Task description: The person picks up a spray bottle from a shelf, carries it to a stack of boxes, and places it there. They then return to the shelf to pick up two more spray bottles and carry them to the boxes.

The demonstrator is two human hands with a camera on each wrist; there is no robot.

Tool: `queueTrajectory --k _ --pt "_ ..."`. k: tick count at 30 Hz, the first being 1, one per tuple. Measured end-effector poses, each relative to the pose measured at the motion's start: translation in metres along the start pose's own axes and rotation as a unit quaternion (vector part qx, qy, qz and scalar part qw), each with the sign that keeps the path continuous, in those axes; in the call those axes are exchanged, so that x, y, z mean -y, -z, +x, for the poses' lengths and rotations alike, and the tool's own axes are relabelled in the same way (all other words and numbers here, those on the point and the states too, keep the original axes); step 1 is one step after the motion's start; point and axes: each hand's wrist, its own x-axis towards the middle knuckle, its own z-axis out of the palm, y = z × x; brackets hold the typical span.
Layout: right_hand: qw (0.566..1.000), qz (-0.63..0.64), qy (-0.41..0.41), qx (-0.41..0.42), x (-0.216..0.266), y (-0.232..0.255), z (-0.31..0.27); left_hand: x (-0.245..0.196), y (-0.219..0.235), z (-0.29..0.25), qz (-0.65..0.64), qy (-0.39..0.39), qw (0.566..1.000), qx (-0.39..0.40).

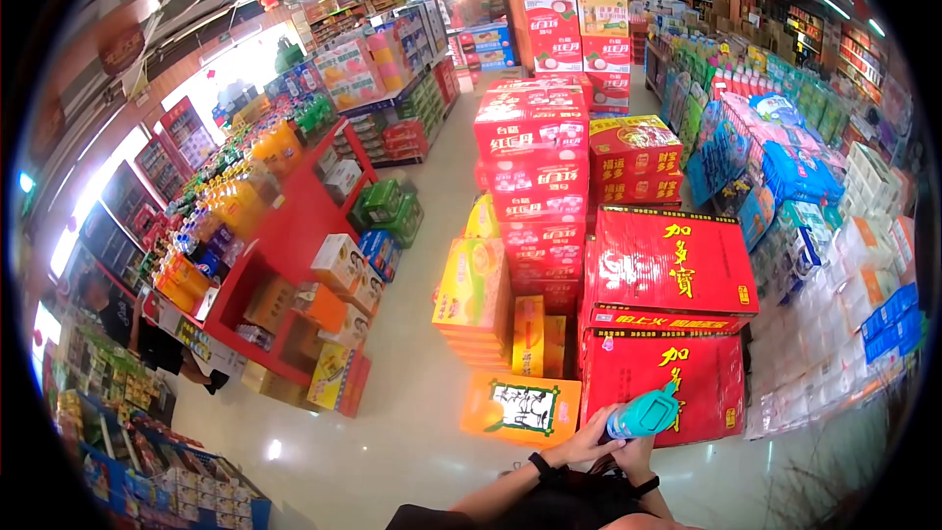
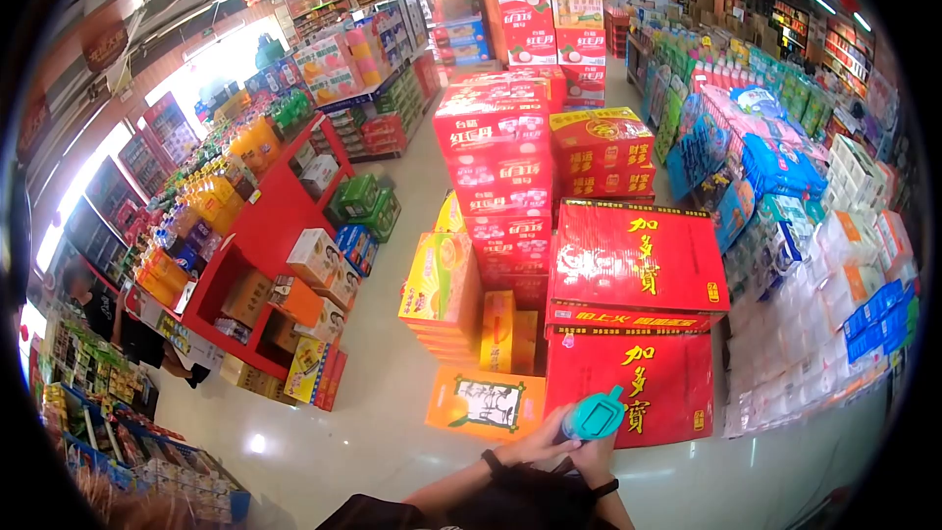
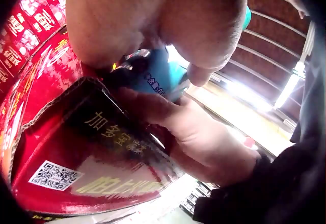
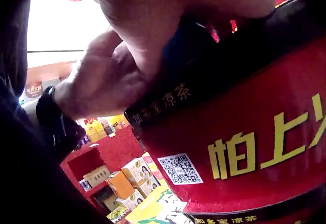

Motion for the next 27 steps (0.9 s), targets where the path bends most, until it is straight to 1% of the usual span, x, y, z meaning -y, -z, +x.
queueTrajectory --k 1,3,4,6,9,11,12,13,14,15,16,18,19,20,21,22,23,25,26,27 --pt "1.0 0.0 -0.001 0.0 0.0 -0.002 -0.002 -0.001 0.0 0.0 0.001 0.0 1.0 -0.008" --pt "0.996 -0.067 0.028 -0.044 -0.005 -0.006 -0.004 -0.002 -0.001 0.001 0.003 -0.003 1.0 -0.017" --pt "0.996 -0.067 0.029 -0.044 -0.008 -0.008 -0.005 -0.002 -0.001 0.001 0.002 0.0 1.0 -0.015" --pt "0.99 -0.099 0.043 -0.088 -0.006 -0.011 -0.003 -0.002 0.0 0.001 0.001 0.003 1.0 -0.015" --pt "0.989 -0.087 0.051 -0.11 0.009 -0.009 0.001 -0.005 0.001 0.0 -0.015 0.005 1.0 -0.021" --pt "0.99 -0.075 0.053 -0.111 0.003 -0.013 -0.002 -0.005 0.005 0.002 -0.004 0.034 0.999 -0.006" --pt "0.99 -0.064 0.057 -0.11 -0.001 -0.016 -0.002 -0.006 0.008 0.005 -0.001 0.032 0.999 -0.002" --pt "0.99 -0.065 0.056 -0.115 -0.007 -0.017 -0.004 -0.007 0.01 0.007 0.034 0.057 0.998 0.014" --pt "0.983 -0.086 0.096 -0.128 -0.015 -0.018 -0.006 -0.009 0.01 0.009 0.069 0.081 0.994 0.029" --pt "0.974 -0.108 0.138 -0.141 -0.013 -0.017 -0.004 -0.009 0.01 0.009 0.071 0.077 0.994 0.031" --pt "0.973 -0.11 0.14 -0.146 -0.011 -0.015 -0.004 -0.008 0.009 0.008 0.055 0.074 0.996 0.018" --pt "0.995 -0.014 0.056 -0.086 -0.004 -0.007 -0.004 -0.012 0.011 0.009 0.042 0.065 0.997 0.007" --pt "0.994 -0.016 0.059 -0.092 -0.007 -0.008 -0.003 -0.02 0.012 0.009 0.011 0.055 0.998 -0.001" --pt "0.995 0.035 0.049 -0.083 -0.011 -0.008 -0.006 -0.028 0.013 0.009 -0.021 0.046 0.999 -0.007" --pt "0.993 0.087 0.038 -0.073 -0.012 -0.009 -0.007 -0.035 0.016 0.011 -0.02 0.043 0.999 -0.002" --pt "0.99 0.096 0.06 -0.079 0.003 -0.002 0.001 -0.043 0.019 0.014 -0.019 0.021 0.999 -0.017" --pt "0.99 0.096 0.059 -0.084 0.016 0.002 0.004 -0.05 0.02 0.015 -0.019 0.001 0.999 -0.033" --pt "0.981 0.18 -0.002 -0.071 0.031 0.006 0.016 -0.061 0.027 0.02 -0.007 -0.001 1.0 -0.025" --pt "0.987 0.137 0.038 -0.069 0.021 0.002 0.013 -0.067 0.028 0.021 -0.001 0.004 1.0 -0.02" --pt "0.987 0.136 0.038 -0.075 0.018 0.0 0.013 -0.072 0.027 0.021 0.001 0.002 1.0 -0.015"
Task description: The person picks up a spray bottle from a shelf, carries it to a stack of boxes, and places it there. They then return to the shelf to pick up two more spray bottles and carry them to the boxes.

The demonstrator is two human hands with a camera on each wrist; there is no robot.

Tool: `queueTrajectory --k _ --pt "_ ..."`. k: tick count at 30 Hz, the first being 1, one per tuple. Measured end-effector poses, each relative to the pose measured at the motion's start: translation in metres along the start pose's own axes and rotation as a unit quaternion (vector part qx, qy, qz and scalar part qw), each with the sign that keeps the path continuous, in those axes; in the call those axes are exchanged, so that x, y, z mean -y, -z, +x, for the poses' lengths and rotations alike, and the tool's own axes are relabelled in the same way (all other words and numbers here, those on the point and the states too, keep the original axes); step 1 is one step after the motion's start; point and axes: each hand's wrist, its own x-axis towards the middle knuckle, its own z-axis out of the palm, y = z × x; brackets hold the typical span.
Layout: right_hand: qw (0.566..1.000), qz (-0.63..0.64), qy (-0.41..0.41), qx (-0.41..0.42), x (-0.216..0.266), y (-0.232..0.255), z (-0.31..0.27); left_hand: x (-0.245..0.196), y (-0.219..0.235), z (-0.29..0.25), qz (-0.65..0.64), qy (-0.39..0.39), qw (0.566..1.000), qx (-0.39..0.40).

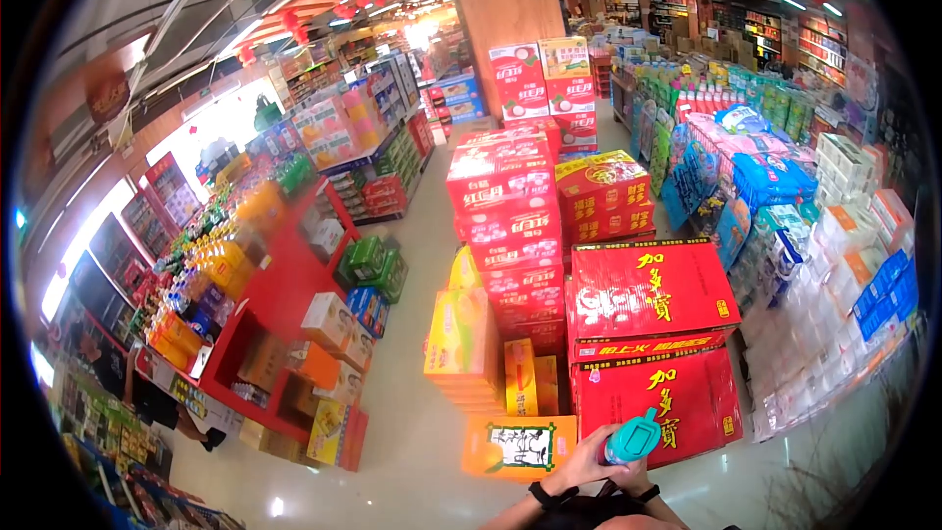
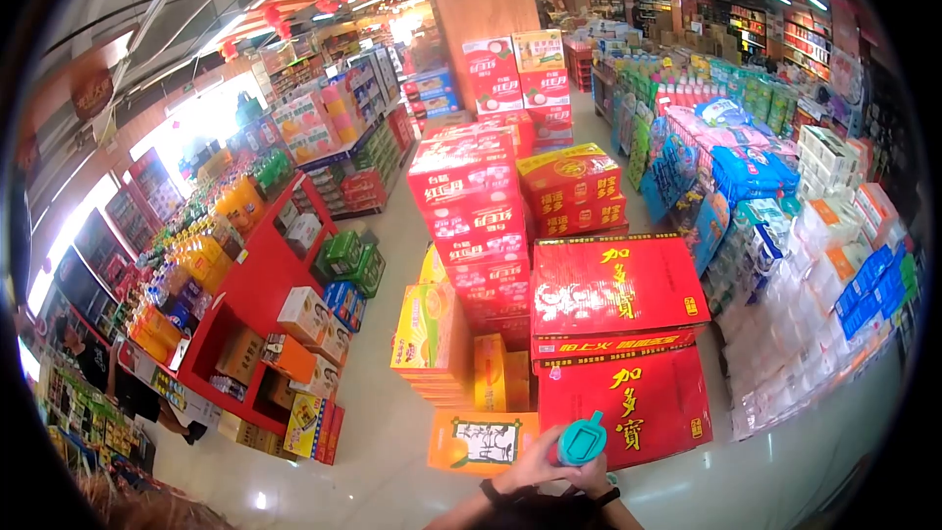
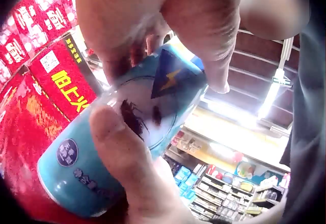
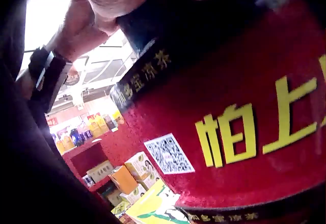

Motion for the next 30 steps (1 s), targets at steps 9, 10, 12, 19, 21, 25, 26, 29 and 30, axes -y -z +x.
queueTrajectory --k 9,10,12,19,21,25,26,29,30 --pt "0.979 0.123 -0.145 0.073 -0.069 -0.01 -0.041 0.021 -0.004 0.001 0.04 -0.051 0.997 -0.035" --pt "0.984 0.114 -0.129 0.042 -0.061 -0.011 -0.04 0.012 0.0 0.005 0.037 -0.057 0.997 -0.024" --pt "0.99 0.054 -0.1 0.089 -0.054 -0.005 -0.026 0.006 0.005 0.006 0.071 -0.055 0.996 -0.008" --pt "0.987 0.073 -0.013 0.142 -0.013 0.01 0.002 0.009 -0.007 0.005 0.058 -0.042 0.995 -0.076" --pt "0.973 0.081 -0.112 0.185 -0.018 0.019 -0.007 0.009 -0.013 0.005 0.028 -0.032 0.996 -0.077" --pt "0.97 0.059 -0.146 0.185 0.015 0.05 -0.011 0.022 -0.038 -0.004 -0.02 0.023 0.998 -0.047" --pt "0.978 0.069 -0.118 0.158 0.015 0.056 -0.019 0.021 -0.048 -0.006 -0.02 0.023 0.999 -0.038" --pt "0.972 0.081 -0.143 0.168 -0.002 0.084 -0.044 0.014 -0.084 -0.011 -0.022 0.049 0.998 -0.022" --pt "0.968 0.099 -0.155 0.17 -0.004 0.095 -0.053 0.007 -0.097 -0.014 -0.026 0.066 0.997 -0.027"
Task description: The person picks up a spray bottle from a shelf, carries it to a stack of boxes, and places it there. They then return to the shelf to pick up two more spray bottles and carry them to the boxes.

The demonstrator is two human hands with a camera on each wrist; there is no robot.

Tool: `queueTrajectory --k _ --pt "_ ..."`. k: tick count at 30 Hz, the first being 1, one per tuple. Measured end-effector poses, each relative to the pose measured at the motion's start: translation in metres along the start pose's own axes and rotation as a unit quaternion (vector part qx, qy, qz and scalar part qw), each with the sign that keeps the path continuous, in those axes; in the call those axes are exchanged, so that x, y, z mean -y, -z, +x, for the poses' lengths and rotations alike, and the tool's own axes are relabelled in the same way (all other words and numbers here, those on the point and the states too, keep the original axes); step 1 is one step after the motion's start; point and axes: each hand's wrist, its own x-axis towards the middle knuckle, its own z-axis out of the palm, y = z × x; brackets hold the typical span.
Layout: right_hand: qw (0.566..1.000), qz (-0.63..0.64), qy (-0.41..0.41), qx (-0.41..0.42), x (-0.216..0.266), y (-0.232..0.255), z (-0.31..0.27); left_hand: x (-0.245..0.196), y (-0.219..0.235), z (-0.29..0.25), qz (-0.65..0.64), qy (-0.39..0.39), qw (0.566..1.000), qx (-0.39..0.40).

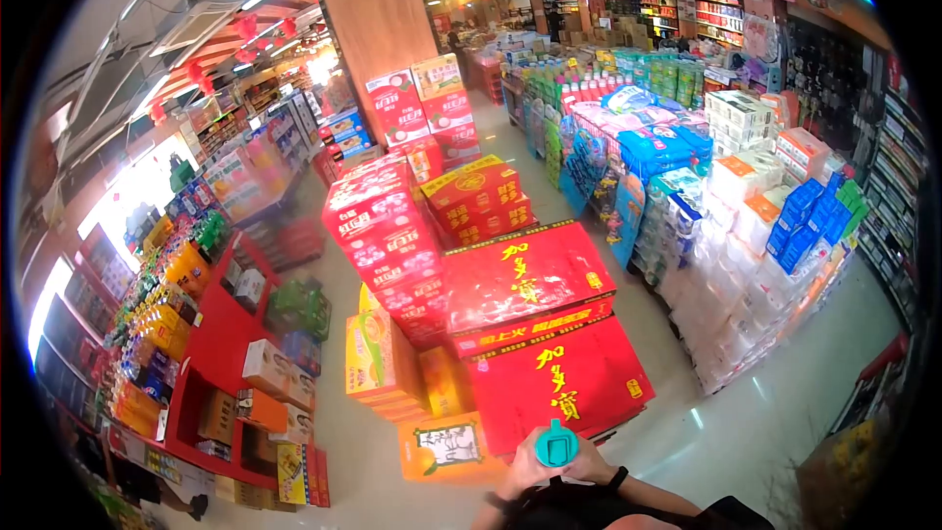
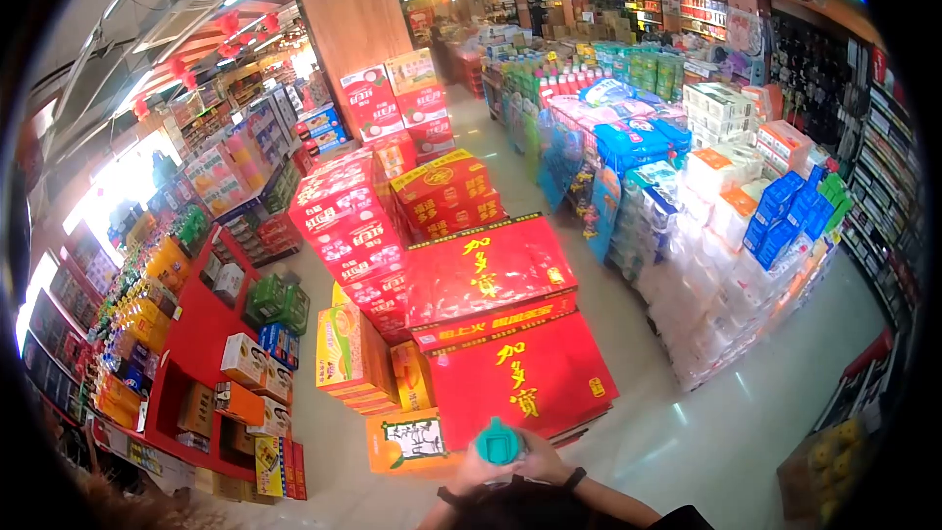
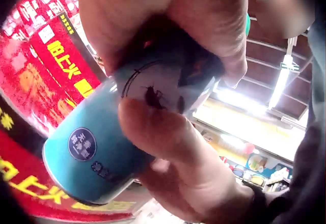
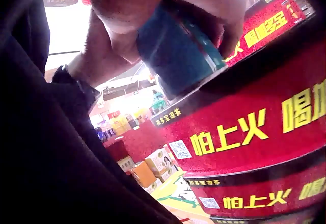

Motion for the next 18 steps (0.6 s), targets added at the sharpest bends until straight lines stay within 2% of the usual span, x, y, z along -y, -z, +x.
queueTrajectory --k 1,2,4,5,6,8,9,13,15,16,18 --pt "1.0 0.028 -0.009 0.009 0.005 0.011 -0.01 -0.002 -0.013 0.0 0.02 -0.055 0.998 -0.015" --pt "1.0 0.027 -0.01 0.007 0.007 0.02 -0.022 0.001 -0.026 0.0 0.019 -0.055 0.998 -0.013" --pt "0.998 0.017 -0.056 0.029 0.009 0.04 -0.042 0.022 -0.053 -0.003 0.005 0.026 0.999 0.036" --pt "0.997 -0.004 -0.071 0.028 0.002 0.048 -0.054 0.037 -0.068 -0.003 0.019 0.006 0.999 0.046" --pt "0.997 -0.005 -0.072 0.027 -0.01 0.055 -0.065 0.028 -0.079 -0.001 0.017 0.006 0.999 0.046" --pt "0.994 -0.111 0.009 -0.02 -0.043 0.065 -0.089 0.0 -0.1 0.002 0.039 -0.033 0.996 0.075" --pt "0.996 -0.078 -0.003 -0.04 -0.045 0.07 -0.097 -0.005 -0.109 0.005 0.053 -0.036 0.994 0.092" --pt "0.992 -0.089 0.001 -0.085 -0.037 0.1 -0.132 -0.028 -0.15 0.016 0.065 -0.03 0.989 0.129" --pt "0.989 -0.049 -0.056 -0.128 -0.028 0.115 -0.151 -0.032 -0.172 0.022 0.101 -0.047 0.984 0.141" --pt "0.987 -0.044 -0.059 -0.142 -0.031 0.123 -0.161 -0.043 -0.181 0.027 0.104 -0.047 0.981 0.157" --pt "0.974 -0.109 -0.054 -0.193 -0.04 0.138 -0.182 -0.061 -0.204 0.036 0.078 -0.098 0.974 0.19"
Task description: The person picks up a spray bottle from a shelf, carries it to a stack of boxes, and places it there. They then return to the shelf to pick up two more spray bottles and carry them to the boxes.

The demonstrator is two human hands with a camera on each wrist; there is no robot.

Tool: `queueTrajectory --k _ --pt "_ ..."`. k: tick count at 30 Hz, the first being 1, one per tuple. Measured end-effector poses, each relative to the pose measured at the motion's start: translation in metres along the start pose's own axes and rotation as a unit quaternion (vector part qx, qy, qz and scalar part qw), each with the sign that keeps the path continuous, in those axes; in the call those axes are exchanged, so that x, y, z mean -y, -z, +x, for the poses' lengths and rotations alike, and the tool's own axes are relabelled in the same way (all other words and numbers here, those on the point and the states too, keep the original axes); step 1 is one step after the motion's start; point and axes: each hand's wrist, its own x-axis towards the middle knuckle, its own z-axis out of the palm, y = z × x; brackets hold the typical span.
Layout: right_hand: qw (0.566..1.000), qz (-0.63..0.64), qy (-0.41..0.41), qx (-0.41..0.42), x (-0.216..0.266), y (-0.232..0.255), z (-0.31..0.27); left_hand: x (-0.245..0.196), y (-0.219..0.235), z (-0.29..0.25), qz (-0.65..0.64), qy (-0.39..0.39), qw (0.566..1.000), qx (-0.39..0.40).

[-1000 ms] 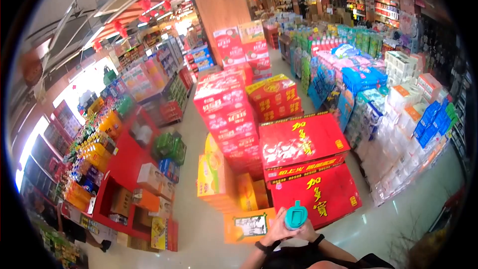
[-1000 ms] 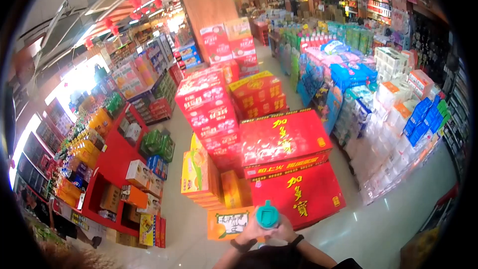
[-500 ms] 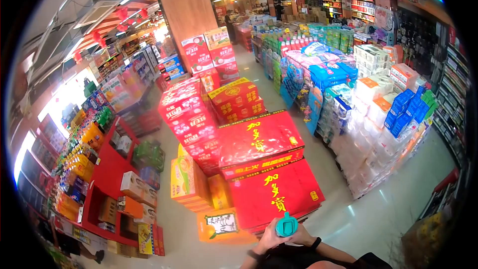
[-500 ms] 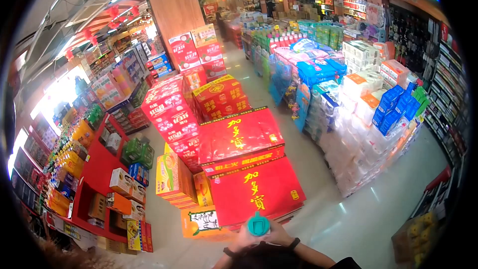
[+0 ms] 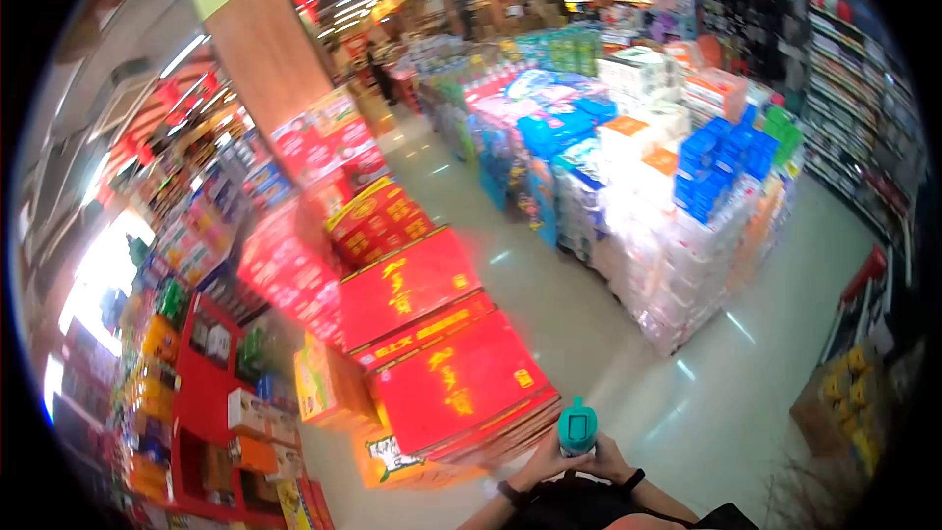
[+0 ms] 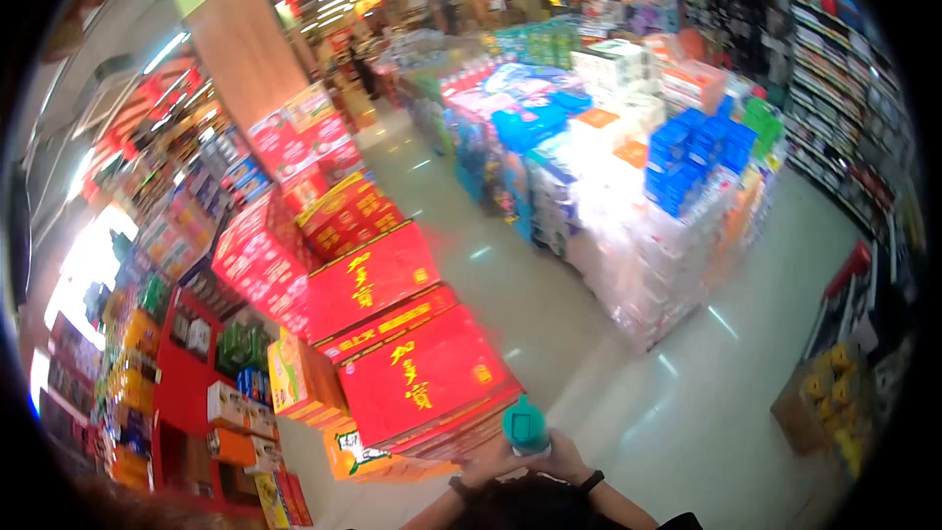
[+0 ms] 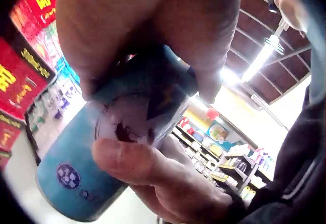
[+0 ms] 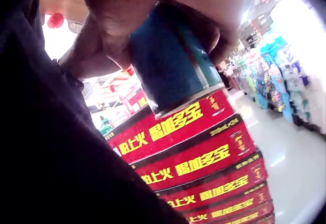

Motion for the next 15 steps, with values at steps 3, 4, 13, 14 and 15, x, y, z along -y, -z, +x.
queueTrajectory --k 3,4,13,14,15 --pt "0.997 -0.012 -0.007 -0.081 -0.002 0.03 -0.021 0.024 -0.036 0.02 -0.096 0.045 0.985 0.138" --pt "0.994 -0.027 0.01 -0.105 -0.003 0.039 -0.028 0.026 -0.048 0.028 -0.095 0.044 0.977 0.184" --pt "0.934 0.038 -0.071 -0.348 0.036 0.113 -0.096 -0.024 -0.153 0.092 -0.186 0.029 0.937 0.293" --pt "0.913 0.062 -0.049 -0.401 0.033 0.117 -0.102 -0.029 -0.16 0.099 -0.187 0.033 0.929 0.317" --pt "0.905 0.06 -0.056 -0.417 0.029 0.123 -0.107 -0.032 -0.168 0.106 -0.189 0.037 0.921 0.338"
